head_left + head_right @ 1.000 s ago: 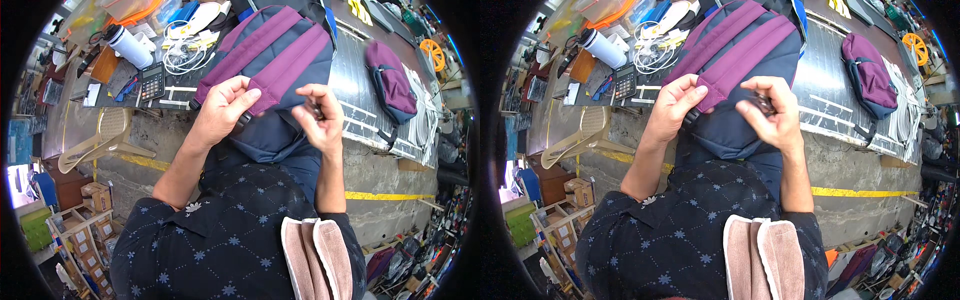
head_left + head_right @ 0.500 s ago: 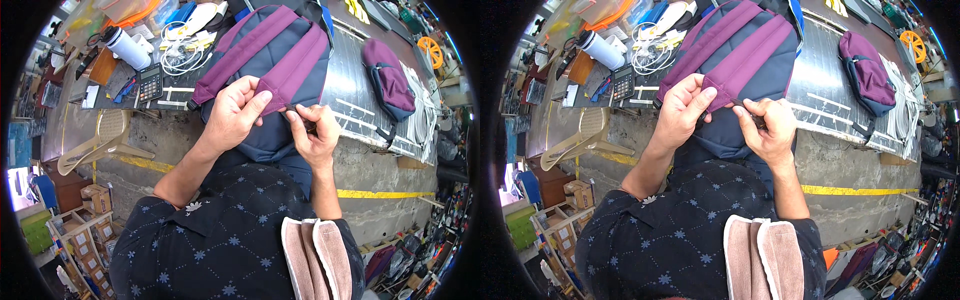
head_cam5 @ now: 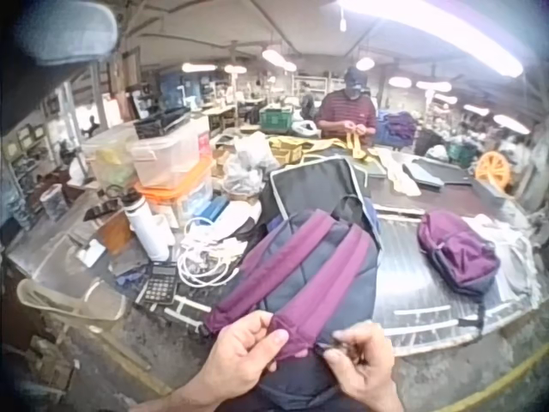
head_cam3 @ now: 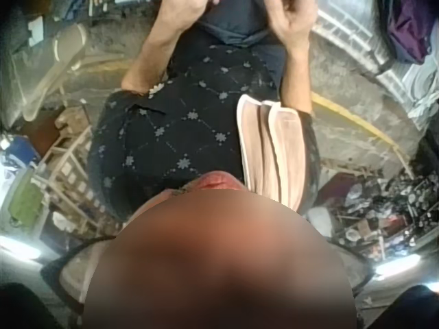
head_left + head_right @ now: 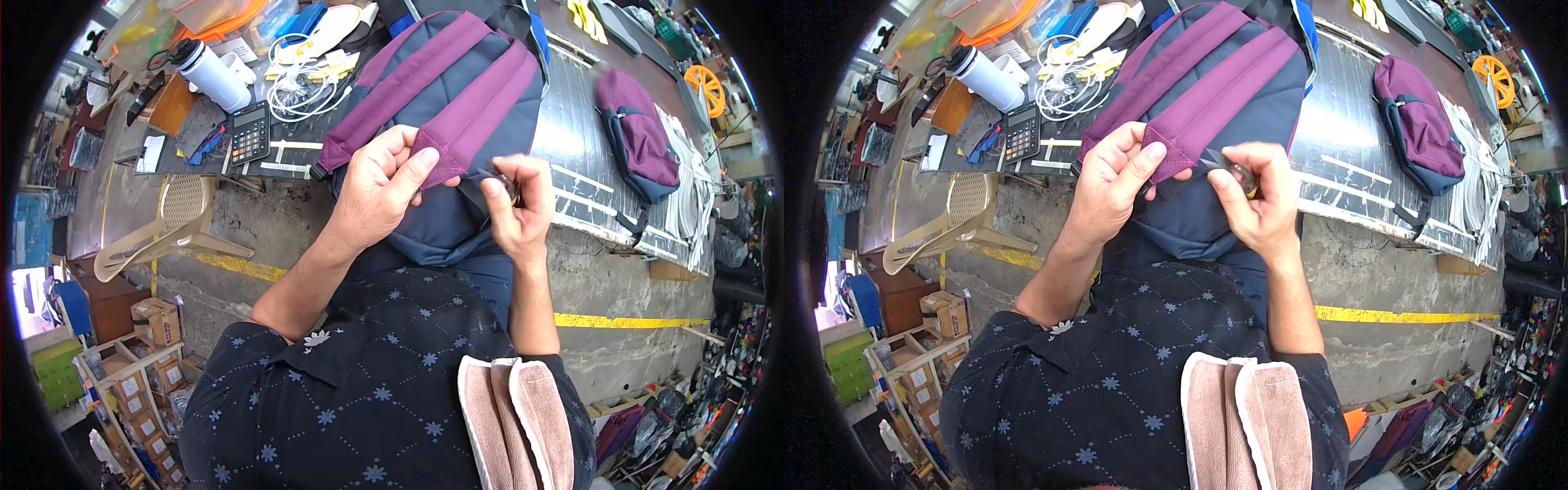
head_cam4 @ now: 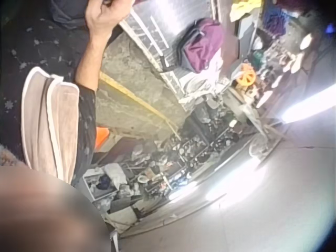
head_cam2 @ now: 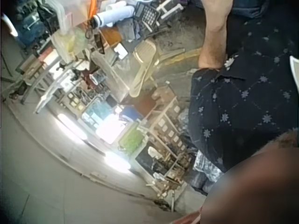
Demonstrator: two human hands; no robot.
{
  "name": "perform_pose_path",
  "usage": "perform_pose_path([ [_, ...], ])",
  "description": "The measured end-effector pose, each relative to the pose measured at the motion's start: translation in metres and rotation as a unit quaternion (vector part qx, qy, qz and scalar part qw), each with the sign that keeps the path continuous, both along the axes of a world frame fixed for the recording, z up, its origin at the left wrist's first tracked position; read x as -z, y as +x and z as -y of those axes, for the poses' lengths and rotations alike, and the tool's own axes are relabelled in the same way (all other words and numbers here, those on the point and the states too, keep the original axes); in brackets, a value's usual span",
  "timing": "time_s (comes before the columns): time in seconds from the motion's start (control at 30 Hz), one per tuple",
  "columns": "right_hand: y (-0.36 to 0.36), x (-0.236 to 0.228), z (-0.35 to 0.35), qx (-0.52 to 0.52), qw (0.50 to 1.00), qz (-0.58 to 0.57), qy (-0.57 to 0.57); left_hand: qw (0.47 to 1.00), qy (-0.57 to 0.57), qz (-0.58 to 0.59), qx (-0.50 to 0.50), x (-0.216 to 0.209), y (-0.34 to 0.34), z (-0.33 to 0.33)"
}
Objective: Inspecting backpacks and trimming loose threads using a small hand tool.
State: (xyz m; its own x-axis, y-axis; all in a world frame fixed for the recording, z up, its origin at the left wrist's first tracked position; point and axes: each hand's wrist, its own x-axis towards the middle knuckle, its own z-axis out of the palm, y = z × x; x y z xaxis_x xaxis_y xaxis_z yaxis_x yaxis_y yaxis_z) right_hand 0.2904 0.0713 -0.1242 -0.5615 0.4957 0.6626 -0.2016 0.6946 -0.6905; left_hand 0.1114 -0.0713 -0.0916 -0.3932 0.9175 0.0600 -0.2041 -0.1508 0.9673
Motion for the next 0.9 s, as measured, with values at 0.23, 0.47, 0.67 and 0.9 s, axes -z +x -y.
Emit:
perform_pose_path([
  [0.23, -0.032, -0.019, -0.041, -0.121, 0.982, 0.071, -0.126, 0.999, 0.02, 0.031, -0.021, -0.003, -0.001, 0.0],
  [0.47, -0.044, -0.039, -0.049, -0.148, 0.974, 0.138, -0.099, 0.884, 0.104, -0.384, -0.244, -0.01, -0.005, 0.008],
  [0.67, -0.046, -0.04, -0.03, -0.062, 0.984, 0.143, -0.084, 0.973, 0.019, -0.193, -0.124, 0.001, -0.019, 0.004],
  [0.9, -0.035, -0.028, 0.015, 0.015, 0.986, 0.075, -0.146, 0.97, 0.015, -0.204, -0.133, 0.002, -0.017, 0.002],
])
